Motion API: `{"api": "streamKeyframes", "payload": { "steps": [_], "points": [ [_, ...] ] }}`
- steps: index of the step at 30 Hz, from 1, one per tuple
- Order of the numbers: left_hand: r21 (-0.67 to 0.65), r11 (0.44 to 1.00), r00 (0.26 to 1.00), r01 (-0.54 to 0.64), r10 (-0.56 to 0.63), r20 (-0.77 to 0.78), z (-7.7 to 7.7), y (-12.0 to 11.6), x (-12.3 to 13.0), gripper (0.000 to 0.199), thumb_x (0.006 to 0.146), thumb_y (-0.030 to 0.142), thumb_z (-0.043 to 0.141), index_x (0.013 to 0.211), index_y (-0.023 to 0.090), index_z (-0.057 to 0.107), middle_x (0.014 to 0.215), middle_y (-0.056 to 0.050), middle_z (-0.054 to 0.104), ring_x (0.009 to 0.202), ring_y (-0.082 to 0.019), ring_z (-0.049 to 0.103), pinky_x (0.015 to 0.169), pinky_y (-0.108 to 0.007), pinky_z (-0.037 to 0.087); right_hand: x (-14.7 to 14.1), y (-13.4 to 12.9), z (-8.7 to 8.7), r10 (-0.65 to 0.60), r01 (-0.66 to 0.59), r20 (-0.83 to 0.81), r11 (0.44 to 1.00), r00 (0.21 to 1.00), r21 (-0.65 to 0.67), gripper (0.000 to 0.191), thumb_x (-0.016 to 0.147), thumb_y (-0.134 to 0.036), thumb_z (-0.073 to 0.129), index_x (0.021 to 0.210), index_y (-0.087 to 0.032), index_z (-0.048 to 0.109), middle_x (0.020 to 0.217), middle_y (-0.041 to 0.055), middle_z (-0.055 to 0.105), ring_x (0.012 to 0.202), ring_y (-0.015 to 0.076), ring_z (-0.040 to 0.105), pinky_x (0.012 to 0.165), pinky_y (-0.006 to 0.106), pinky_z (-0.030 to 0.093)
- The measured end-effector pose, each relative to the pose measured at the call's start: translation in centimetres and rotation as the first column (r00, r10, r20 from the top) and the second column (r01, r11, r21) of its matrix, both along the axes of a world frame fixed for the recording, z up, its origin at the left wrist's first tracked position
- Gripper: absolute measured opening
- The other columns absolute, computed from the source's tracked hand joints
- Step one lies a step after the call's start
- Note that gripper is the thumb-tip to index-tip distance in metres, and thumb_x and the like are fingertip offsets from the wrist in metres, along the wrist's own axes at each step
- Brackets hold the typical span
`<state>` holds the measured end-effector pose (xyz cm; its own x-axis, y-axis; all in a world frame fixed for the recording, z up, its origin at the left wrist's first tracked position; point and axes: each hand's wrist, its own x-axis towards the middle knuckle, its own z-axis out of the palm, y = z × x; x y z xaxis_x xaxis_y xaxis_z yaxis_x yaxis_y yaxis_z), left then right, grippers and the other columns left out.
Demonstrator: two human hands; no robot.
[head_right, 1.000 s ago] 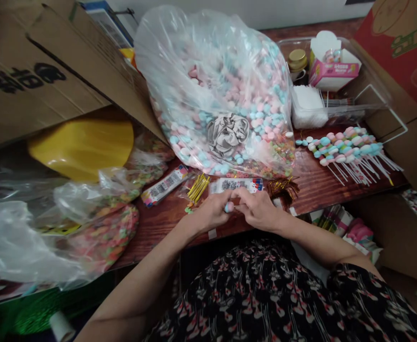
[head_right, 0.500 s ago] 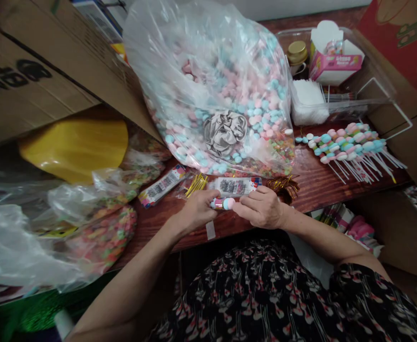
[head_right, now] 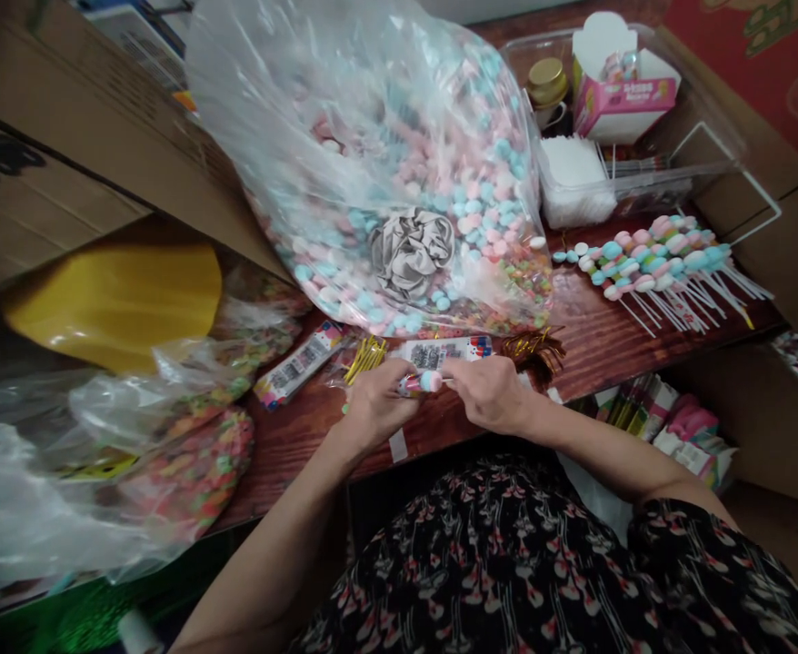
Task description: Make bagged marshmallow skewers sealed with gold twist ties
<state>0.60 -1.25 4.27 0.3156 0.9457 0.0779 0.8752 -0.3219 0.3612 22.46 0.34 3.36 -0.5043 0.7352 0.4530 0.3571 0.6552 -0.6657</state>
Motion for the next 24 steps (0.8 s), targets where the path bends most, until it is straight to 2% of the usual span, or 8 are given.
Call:
{"api": "streamKeyframes", "payload": {
  "steps": [2,3,8,11,13,19,21,24],
  "points": [
    [-0.073,0.997,0.999,0.030,-0.029,0.014,0.0,-0.1,0.4,0.004,0.076,0.023,0.058,0.078,0.021,0.060,0.071,-0.002,0.065,0.063,-0.016,0.057,0.055,-0.026,0.033,-0.1,0.0,-0.1,0.046,-0.064,0.077,0.970,0.996,0.236,0.024,0.088,-0.012,0.045,0.107,-0.016,0.060,0.079,0.0042,0.071,0.064,0.0138,0.061,0.062,0.025,0.041],
    [-0.095,0.994,0.998,0.056,-0.055,0.008,0.0,-0.1,0.7,0.005,0.077,0.024,0.057,0.077,0.020,0.060,0.071,-0.003,0.065,0.063,-0.016,0.057,0.055,-0.026,0.033,-0.3,0.1,0.0,0.068,-0.098,0.116,0.958,0.991,0.270,0.026,0.088,-0.012,0.044,0.108,-0.015,0.059,0.077,0.0037,0.070,0.063,0.0139,0.060,0.061,0.025,0.040],
    [-0.125,0.991,0.999,0.045,-0.041,0.033,0.5,0.3,1.4,0.008,0.078,0.020,0.052,0.078,0.019,0.060,0.075,-0.004,0.067,0.067,-0.016,0.059,0.057,-0.025,0.033,-1.1,0.7,1.5,0.096,-0.132,0.274,0.984,0.957,0.117,0.024,0.091,-0.012,0.043,0.110,-0.015,0.058,0.077,0.0024,0.066,0.067,0.0137,0.057,0.062,0.024,0.038],
    [-0.152,0.988,0.996,-0.038,0.050,0.077,0.6,0.5,1.0,0.008,0.076,0.023,0.056,0.069,0.019,0.056,0.066,-0.002,0.062,0.057,-0.013,0.052,0.054,-0.025,0.030,-0.3,1.3,2.4,0.043,-0.122,0.313,0.964,0.949,0.235,0.019,0.092,-0.013,0.044,0.100,-0.015,0.061,0.083,0.0059,0.066,0.076,0.0158,0.057,0.066,0.026,0.038],
    [-0.153,0.987,0.990,-0.040,0.060,0.127,0.3,0.6,0.9,0.011,0.074,0.023,0.058,0.065,0.019,0.053,0.061,0.000,0.057,0.054,-0.011,0.046,0.053,-0.024,0.028,0.3,1.7,2.4,0.013,-0.132,0.336,0.934,0.942,0.331,0.019,0.091,-0.013,0.043,0.091,-0.016,0.063,0.077,0.0053,0.064,0.072,0.0160,0.054,0.065,0.028,0.037],
    [-0.169,0.977,0.928,0.132,-0.062,0.366,-1.0,0.9,2.7,0.012,0.073,0.015,0.056,0.062,0.016,0.055,0.056,0.003,0.051,0.053,-0.010,0.042,0.053,-0.022,0.029,-0.1,2.0,1.0,0.082,-0.244,0.371,0.877,0.925,0.415,0.024,0.087,-0.011,0.040,0.077,-0.017,0.061,0.065,0.0016,0.058,0.059,0.0137,0.047,0.058,0.028,0.033],
    [-0.221,0.961,0.887,0.168,-0.049,0.459,-0.2,1.2,2.6,0.005,0.074,0.020,0.063,0.073,0.015,0.063,0.066,0.000,0.060,0.061,-0.011,0.050,0.058,-0.022,0.037,-0.1,2.6,0.9,0.104,-0.266,0.397,0.887,0.912,0.378,0.023,0.089,-0.014,0.040,0.078,-0.017,0.061,0.066,0.0013,0.059,0.057,0.0127,0.046,0.056,0.027,0.032],
    [-0.368,0.903,0.800,0.222,0.047,0.598,2.1,1.5,1.0,0.045,0.070,0.030,0.075,0.112,0.016,0.065,0.103,-0.006,0.069,0.088,-0.017,0.061,0.075,-0.025,0.048,0.8,4.0,1.4,0.186,-0.315,0.382,0.897,0.905,0.311,0.024,0.091,-0.014,0.040,0.087,-0.018,0.063,0.068,-0.0002,0.060,0.058,0.0111,0.047,0.056,0.025,0.031]
  ]
}}
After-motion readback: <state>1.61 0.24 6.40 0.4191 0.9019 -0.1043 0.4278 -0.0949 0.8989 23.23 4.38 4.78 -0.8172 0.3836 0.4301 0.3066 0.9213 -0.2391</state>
